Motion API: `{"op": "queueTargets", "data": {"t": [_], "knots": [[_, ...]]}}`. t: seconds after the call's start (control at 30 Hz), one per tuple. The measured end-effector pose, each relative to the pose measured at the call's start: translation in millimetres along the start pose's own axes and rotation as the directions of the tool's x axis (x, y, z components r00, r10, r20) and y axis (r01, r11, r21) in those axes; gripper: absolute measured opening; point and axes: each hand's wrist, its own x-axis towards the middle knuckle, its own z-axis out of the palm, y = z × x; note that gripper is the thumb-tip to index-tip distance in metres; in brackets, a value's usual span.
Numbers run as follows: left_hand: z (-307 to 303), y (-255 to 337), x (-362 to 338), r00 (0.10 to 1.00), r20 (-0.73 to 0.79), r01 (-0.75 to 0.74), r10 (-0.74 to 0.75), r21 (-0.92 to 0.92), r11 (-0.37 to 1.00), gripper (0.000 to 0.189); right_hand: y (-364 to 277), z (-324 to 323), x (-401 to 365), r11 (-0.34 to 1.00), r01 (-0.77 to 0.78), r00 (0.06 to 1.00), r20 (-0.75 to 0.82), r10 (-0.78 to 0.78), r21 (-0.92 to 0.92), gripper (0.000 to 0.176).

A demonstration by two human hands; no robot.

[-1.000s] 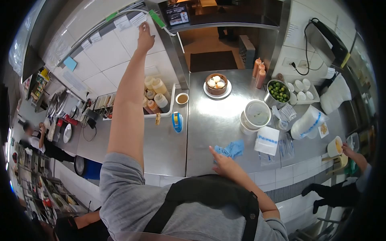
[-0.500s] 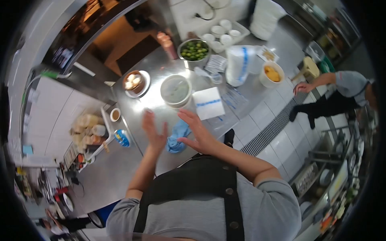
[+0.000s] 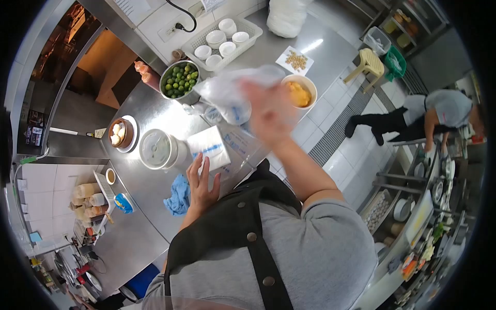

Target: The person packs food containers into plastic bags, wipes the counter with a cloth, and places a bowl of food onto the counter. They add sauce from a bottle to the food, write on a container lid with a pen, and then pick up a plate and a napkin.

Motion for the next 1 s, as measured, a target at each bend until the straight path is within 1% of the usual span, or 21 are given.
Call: {"op": "queueTargets", "data": {"t": [0.03,0.07,0.1,0.17,0.2,0.23,0.27,0.33,0.43,0.53,0.63,0.67,0.77,0.8,0.9,0.93,0.97,1.0], "knots": [[7,0,5,1.000,-0.009,0.029,-0.029,-0.026,0.999,0.059,26,-9,25,0.992,-0.128,0.979,-0.159,0.125,-0.011,0.019],[15,1,11,0.996,-0.026,0.077,-0.080,-0.084,0.993,0.056,51,-15,48,0.960,-0.278,0.942,-0.184,0.281,0.046,0.019],[23,0,15,0.995,0.008,0.097,-0.097,-0.116,0.989,0.055,74,-14,65,0.902,-0.420,0.880,-0.196,0.433,0.104,0.018],[37,-3,19,0.989,0.076,0.140,-0.128,-0.176,0.974,0.053,121,12,71,0.840,-0.515,0.857,0.099,0.506,0.169,0.021],[44,0,23,0.993,0.062,0.105,-0.096,-0.149,0.983,0.050,144,29,68,0.804,-0.564,0.819,0.246,0.518,0.187,0.022],[48,4,28,0.993,0.082,0.091,-0.079,-0.150,0.984,0.050,162,50,59,0.853,-0.518,0.788,0.422,0.449,0.061,0.029],[51,8,32,0.993,0.104,0.079,-0.064,-0.153,0.985,0.050,167,67,54,0.839,-0.544,0.666,0.620,0.414,0.025,0.031],[56,16,40,0.987,0.148,0.080,-0.056,-0.159,0.984,0.050,188,110,27,0.756,-0.650,0.456,0.834,0.310,0.075,0.032],[65,23,46,0.978,0.180,0.133,-0.109,-0.130,0.983,0.050,195,161,8,0.616,-0.773,0.342,0.917,0.204,0.151,0.034],[72,24,47,0.978,0.139,0.170,-0.153,-0.121,0.978,0.049,190,199,0,0.589,-0.794,0.288,0.947,0.144,0.152,0.036],[72,28,46,0.970,0.122,0.225,-0.212,-0.110,0.968,0.048,207,233,-42,0.697,-0.712,0.041,0.986,0.162,-0.085,0.036],[73,29,44,0.967,0.121,0.239,-0.226,-0.100,0.966,0.048,215,234,-51,0.745,-0.657,-0.026,0.991,0.131,-0.116,0.034],[76,27,35,0.955,0.111,0.285,-0.276,-0.078,0.955,0.048,215,214,-28,0.790,-0.612,-0.030,0.999,-0.032,0.007,0.034],[76,26,32,0.949,0.105,0.307,-0.299,-0.075,0.949,0.047,217,212,-8,0.724,-0.672,-0.255,0.966,-0.032,-0.154,0.041],[76,21,24,0.935,0.067,0.352,-0.348,-0.077,0.933,0.045,266,203,31,0.772,-0.590,-0.416,0.908,-0.041,-0.236,0.047],[76,21,23,0.929,0.060,0.369,-0.365,-0.090,0.925,0.045,283,198,36,0.884,-0.415,-0.454,0.891,0.004,-0.215,0.043],[75,23,22,0.923,0.054,0.385,-0.381,-0.100,0.917,0.045,300,192,35,0.958,-0.223,-0.480,0.875,0.054,-0.181,0.040],[75,25,23,0.921,0.057,0.389,-0.385,-0.096,0.916,0.043,323,184,22,0.993,0.031,-0.397,0.911,0.115,-0.112,0.030]]}}
